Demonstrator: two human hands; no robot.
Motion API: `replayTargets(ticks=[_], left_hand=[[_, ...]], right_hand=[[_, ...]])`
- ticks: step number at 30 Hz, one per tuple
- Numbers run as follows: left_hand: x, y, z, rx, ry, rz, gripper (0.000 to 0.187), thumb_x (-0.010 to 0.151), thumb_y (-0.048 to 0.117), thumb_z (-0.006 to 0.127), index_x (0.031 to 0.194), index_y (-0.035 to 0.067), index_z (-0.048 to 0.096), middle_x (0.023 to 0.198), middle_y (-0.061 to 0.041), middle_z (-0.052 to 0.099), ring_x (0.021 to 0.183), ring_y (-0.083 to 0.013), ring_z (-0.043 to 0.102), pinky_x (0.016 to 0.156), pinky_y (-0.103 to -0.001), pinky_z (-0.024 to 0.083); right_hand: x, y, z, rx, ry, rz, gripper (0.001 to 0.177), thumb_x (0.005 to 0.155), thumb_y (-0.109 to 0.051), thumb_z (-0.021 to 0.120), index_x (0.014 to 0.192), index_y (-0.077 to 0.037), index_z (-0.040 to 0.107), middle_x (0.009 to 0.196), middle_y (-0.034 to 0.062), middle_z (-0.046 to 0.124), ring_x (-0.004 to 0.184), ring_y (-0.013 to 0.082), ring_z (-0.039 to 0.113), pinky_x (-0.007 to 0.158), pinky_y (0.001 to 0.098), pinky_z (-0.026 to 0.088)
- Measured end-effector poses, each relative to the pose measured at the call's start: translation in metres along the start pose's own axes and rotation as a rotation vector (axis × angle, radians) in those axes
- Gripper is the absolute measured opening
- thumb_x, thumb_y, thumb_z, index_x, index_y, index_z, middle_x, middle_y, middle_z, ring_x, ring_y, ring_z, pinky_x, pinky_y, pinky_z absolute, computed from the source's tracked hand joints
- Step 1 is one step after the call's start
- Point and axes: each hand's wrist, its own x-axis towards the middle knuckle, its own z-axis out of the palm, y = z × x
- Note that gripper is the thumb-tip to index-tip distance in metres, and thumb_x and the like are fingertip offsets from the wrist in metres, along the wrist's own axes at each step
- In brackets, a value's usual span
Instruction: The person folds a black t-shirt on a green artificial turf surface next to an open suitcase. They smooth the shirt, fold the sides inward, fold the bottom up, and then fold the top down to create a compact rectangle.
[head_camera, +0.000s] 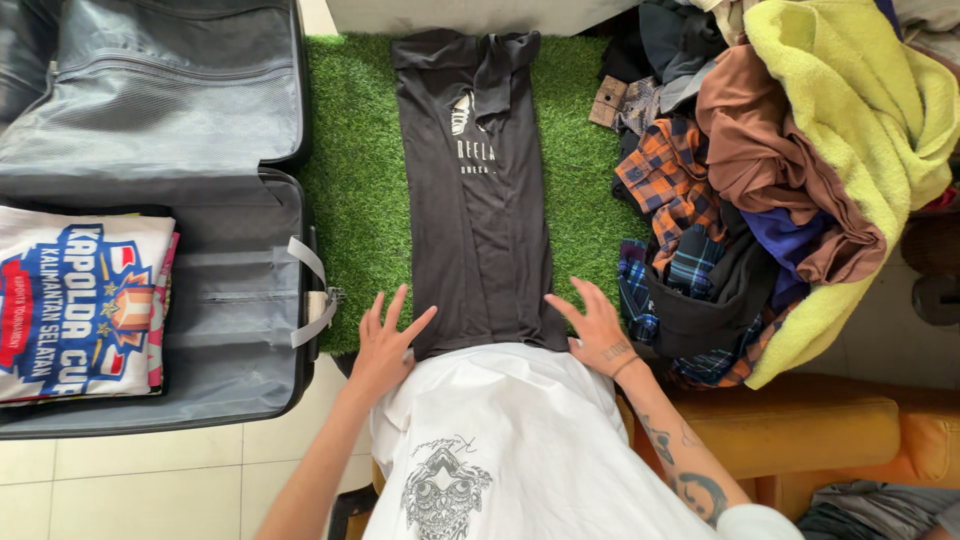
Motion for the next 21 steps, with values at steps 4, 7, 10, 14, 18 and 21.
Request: replayTargets(ticks=[4, 7, 10, 14, 18, 21], left_hand=[[0.013, -0.01, 0.013, -0.084, -0.028, 0.188, 0.099, 0.062, 0.009, 0.086, 0.151, 0.03, 0.048, 0.169, -0.008, 0.02, 0.152, -0.0399, 0.016, 0.122, -0.054, 0.016], [0.023, -0.019, 0.025, -0.157, -0.036, 0.318, 0.091, 0.063, 0.013, 0.086, 0.146, 0.021, 0.05, 0.165, -0.007, 0.027, 0.154, -0.0356, 0.02, 0.123, -0.053, 0.019], [0.029, -0.032, 0.034, -0.199, -0.011, 0.353, 0.085, 0.064, 0.011, 0.084, 0.143, 0.017, 0.054, 0.162, -0.007, 0.035, 0.152, -0.0332, 0.026, 0.123, -0.051, 0.022], [0.031, -0.043, 0.044, -0.316, 0.154, 0.359, 0.054, 0.069, 0.008, 0.08, 0.121, 0.01, 0.066, 0.149, -0.009, 0.054, 0.145, -0.0335, 0.04, 0.118, -0.049, 0.031], [0.05, -0.035, 0.054, -0.59, 0.35, 0.106, 0.014, 0.084, 0.007, 0.077, 0.096, 0.004, 0.07, 0.119, -0.006, 0.076, 0.129, -0.0303, 0.063, 0.109, -0.041, 0.049], [0.055, -0.028, 0.06, -0.718, 0.512, 0.062, 0.016, 0.085, 0.003, 0.074, 0.101, -0.001, 0.072, 0.107, -0.012, 0.075, 0.118, -0.0284, 0.069, 0.099, -0.038, 0.052]], right_hand=[[0.012, 0.0, 0.018, -0.126, 0.012, -0.214, 0.087, 0.073, 0.004, 0.066, 0.15, -0.03, 0.046, 0.165, 0.0113, 0.029, 0.153, 0.0363, 0.024, 0.121, 0.0551, 0.026], [0.016, 0.004, 0.017, -0.009, -0.048, -0.271, 0.084, 0.072, 0.001, 0.067, 0.15, -0.023, 0.044, 0.164, 0.0102, 0.029, 0.152, 0.0367, 0.024, 0.119, 0.0591, 0.023], [0.018, 0.009, 0.013, 0.186, -0.06, -0.254, 0.089, 0.067, 0.001, 0.066, 0.15, -0.013, 0.038, 0.161, 0.0109, 0.031, 0.15, 0.0374, 0.024, 0.119, 0.0616, 0.02], [0.018, 0.011, 0.021, 0.261, 0.048, -0.259, 0.064, 0.068, 0.007, 0.059, 0.129, -0.012, 0.055, 0.159, 0.0104, 0.043, 0.152, 0.0364, 0.03, 0.123, 0.0576, 0.021], [0.032, 0.014, 0.033, 0.572, 0.31, -0.102, 0.044, 0.077, 0.016, 0.053, 0.111, -0.006, 0.068, 0.146, 0.0104, 0.062, 0.148, 0.0337, 0.044, 0.121, 0.0461, 0.035], [0.038, 0.012, 0.044, 0.89, 0.423, 0.011, 0.027, 0.09, 0.013, 0.059, 0.111, -0.001, 0.069, 0.133, 0.0121, 0.068, 0.134, 0.0278, 0.058, 0.113, 0.0391, 0.045]])
